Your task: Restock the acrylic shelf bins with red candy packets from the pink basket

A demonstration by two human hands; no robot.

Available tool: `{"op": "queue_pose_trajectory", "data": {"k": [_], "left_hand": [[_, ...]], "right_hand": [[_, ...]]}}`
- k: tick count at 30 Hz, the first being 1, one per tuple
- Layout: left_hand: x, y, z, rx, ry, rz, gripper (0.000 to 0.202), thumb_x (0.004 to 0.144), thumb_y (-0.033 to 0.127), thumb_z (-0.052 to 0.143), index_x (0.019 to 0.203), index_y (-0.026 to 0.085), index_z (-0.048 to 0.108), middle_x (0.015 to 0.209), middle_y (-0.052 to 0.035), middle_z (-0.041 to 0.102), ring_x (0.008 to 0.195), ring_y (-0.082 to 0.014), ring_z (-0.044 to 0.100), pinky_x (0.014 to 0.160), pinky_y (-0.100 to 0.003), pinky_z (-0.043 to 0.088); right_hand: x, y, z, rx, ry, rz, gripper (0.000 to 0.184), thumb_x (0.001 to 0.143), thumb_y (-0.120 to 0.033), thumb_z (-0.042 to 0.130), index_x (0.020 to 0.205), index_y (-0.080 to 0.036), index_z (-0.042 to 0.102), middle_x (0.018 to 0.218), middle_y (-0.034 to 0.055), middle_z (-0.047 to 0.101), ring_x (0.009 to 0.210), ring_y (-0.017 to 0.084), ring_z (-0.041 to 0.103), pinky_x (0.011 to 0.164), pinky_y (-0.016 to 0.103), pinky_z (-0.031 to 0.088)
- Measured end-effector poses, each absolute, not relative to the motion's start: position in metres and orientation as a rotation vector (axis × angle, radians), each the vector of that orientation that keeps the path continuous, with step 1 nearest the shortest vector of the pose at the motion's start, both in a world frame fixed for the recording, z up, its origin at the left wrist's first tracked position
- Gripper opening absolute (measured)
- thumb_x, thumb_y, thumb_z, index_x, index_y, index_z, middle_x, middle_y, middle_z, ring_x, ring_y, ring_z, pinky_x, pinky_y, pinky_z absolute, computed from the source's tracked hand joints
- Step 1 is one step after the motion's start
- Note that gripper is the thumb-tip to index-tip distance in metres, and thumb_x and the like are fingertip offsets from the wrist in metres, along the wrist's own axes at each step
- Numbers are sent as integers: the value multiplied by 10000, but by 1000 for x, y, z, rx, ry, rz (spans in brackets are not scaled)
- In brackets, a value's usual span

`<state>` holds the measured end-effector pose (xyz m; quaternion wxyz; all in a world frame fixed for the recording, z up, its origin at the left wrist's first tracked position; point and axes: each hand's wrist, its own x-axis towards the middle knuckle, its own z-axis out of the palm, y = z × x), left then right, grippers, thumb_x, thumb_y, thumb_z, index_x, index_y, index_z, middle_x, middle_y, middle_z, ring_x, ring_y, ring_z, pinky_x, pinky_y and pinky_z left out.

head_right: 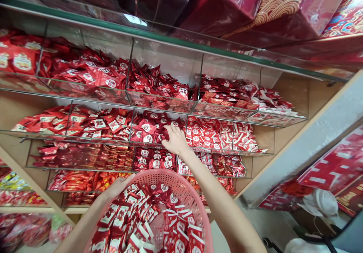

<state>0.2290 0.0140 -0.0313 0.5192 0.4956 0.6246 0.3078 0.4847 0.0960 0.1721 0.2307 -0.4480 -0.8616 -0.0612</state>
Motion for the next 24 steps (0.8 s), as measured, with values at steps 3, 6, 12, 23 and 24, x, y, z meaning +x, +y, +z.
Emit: {"op": "queue_pose_trajectory", "data": {"k": [3,6,12,23,24], "left_hand": [[230,13,-29,1174,1507,730,674,700,713,437,750,101,714,731,-123,715,709,-260,667,704,-325,497],[232,12,-26,1141,1501,740,692,688,718,446,759,83,710,731,-129,714,698,-266,666,703,-337,497],[233,10,-23,1157,1516,742,695,680,728,440,729,89,708,686,-119,709,656,-258,657,671,-321,494],[235,8,-12,1167,1552,711,631,691,696,465,736,120,718,629,-94,699,651,-253,656,640,-303,484],[234,9,-13,1156,1547,713,633,692,697,464,746,119,717,637,-95,701,654,-254,657,642,-305,487]], "right_hand": [[483,93,172,-1312,-2287,-236,540,784,-354,473,1277,-148,392,1294,132,433,1107,273,397,913,415,330],[477,89,172,-1418,-2214,-324,513,816,-460,440,1211,-133,448,1202,153,483,1046,284,434,886,419,350],[462,85,171,-1690,-2069,-395,558,834,-559,400,1153,-103,432,1007,177,546,957,305,533,776,397,407],[469,83,180,-1730,-2121,-51,553,817,-483,489,1216,-122,366,875,118,640,856,267,609,683,318,415],[471,80,182,-1701,-2117,-28,552,811,-487,493,1216,-130,378,860,105,640,840,260,609,674,311,411]]}}
